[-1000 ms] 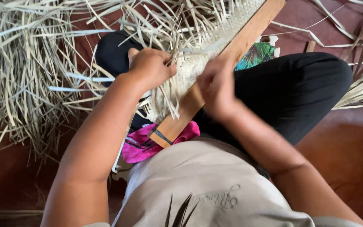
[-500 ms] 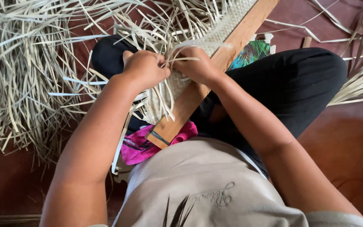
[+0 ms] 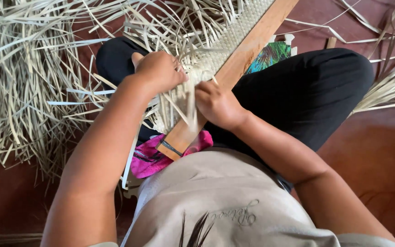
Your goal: Weaving thin bamboo strips into a mat using a wooden guide on the floor.
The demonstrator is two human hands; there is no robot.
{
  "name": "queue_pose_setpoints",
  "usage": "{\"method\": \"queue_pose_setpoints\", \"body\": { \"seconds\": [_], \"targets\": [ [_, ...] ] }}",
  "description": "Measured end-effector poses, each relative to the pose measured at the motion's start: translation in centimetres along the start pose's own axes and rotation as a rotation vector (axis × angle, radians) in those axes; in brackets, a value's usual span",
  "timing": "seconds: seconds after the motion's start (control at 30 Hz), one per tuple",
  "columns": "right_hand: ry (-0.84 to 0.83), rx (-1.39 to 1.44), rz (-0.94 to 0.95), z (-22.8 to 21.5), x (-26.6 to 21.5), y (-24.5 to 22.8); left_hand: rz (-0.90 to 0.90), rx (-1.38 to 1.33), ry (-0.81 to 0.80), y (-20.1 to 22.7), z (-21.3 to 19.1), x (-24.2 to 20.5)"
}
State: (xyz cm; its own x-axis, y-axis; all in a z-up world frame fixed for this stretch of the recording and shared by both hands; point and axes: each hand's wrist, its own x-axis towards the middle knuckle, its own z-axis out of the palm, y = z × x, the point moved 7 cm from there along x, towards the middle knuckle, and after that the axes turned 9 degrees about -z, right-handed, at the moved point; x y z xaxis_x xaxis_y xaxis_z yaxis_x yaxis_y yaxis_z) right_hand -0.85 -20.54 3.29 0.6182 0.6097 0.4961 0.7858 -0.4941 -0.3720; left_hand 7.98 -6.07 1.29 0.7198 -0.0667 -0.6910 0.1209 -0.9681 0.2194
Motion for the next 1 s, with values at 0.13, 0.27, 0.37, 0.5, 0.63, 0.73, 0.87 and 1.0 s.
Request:
{"method": "queue_pose_setpoints", "body": {
  "seconds": [0.13, 0.27, 0.37, 0.5, 0.63, 0.73, 0.87, 1.0],
  "targets": [
    [-0.088, 0.446, -0.129, -2.9, 0.8, -3.5, 0.074, 0.114, 0.193, -0.2, 1.4, 1.8],
    [-0.18, 0.647, 0.16, -2.8, -0.7, 1.0, 0.049, 0.072, 0.238, -0.2, 1.3, 0.5],
    [-0.179, 0.086, 0.219, 0.1, 0.3, 6.4, 0.093, 0.069, 0.296, -0.6, 2.0, 1.4],
    [-0.099, 0.137, 0.189, 2.9, 2.2, 8.4, 0.117, 0.051, 0.289, -0.6, 1.8, 1.3],
    [-0.203, 0.564, 0.53, 4.9, 3.6, 9.0, 0.082, 0.107, 0.261, -1.3, 2.7, 2.3],
    [-0.358, 0.536, 0.851, 6.3, 2.3, 9.7, 0.075, 0.115, 0.254, -1.3, 3.0, 2.5],
    [-0.444, 0.422, 0.848, 7.8, 2.3, 10.7, 0.037, 0.142, 0.224, -1.2, 2.8, 2.6],
    [-0.408, 0.424, 0.962, 8.2, 1.0, 10.8, 0.042, 0.08, 0.251, -1.8, 3.1, 3.4]
  ]
}}
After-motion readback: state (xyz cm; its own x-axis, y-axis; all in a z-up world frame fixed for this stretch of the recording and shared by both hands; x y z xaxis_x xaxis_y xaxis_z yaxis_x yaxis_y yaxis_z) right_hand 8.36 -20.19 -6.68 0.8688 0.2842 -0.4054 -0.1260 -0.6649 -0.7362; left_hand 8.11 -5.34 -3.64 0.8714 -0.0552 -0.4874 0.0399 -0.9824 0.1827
